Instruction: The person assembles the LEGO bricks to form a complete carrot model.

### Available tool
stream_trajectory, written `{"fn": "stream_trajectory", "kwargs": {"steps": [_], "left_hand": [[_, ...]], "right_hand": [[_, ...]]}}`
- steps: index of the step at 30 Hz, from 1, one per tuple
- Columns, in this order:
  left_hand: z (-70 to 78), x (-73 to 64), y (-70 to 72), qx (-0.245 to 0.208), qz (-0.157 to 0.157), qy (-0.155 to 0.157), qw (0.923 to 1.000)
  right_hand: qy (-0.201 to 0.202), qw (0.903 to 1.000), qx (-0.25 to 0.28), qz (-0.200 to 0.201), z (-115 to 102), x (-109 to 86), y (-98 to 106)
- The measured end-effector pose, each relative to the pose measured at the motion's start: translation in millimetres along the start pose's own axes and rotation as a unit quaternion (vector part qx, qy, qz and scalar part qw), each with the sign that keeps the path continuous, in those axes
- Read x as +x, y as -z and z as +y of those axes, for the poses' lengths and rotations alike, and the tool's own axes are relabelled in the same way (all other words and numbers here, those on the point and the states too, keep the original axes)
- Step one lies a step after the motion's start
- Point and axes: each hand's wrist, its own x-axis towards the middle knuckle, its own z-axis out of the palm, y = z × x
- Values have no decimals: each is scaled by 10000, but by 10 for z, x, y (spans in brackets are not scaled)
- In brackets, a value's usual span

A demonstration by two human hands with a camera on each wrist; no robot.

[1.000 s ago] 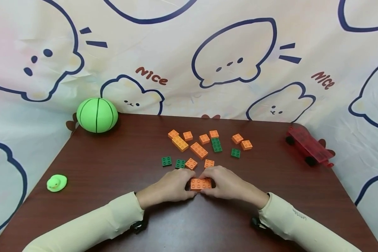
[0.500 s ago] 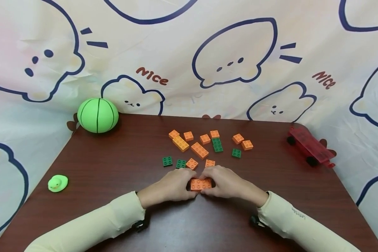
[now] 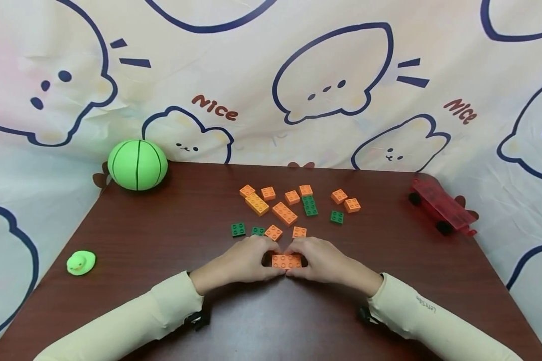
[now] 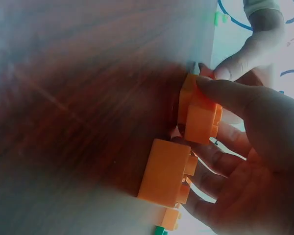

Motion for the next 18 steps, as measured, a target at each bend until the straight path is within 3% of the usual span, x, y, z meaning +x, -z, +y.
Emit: {"fn": "stream_trajectory", "kwargs": {"steps": [4, 10, 18], "left_hand": [[-14, -12, -1, -144, 75, -103, 9998], [-11, -39, -24, -268, 6, 72, 9996], [15, 1, 21, -274, -121, 83, 9995]], "right_hand": [[20, 9998, -200, -16, 16, -32, 35], [35, 9996, -274, 97, 43, -82, 23], [-543, 9937, -877, 439, 138, -401, 172]]}}
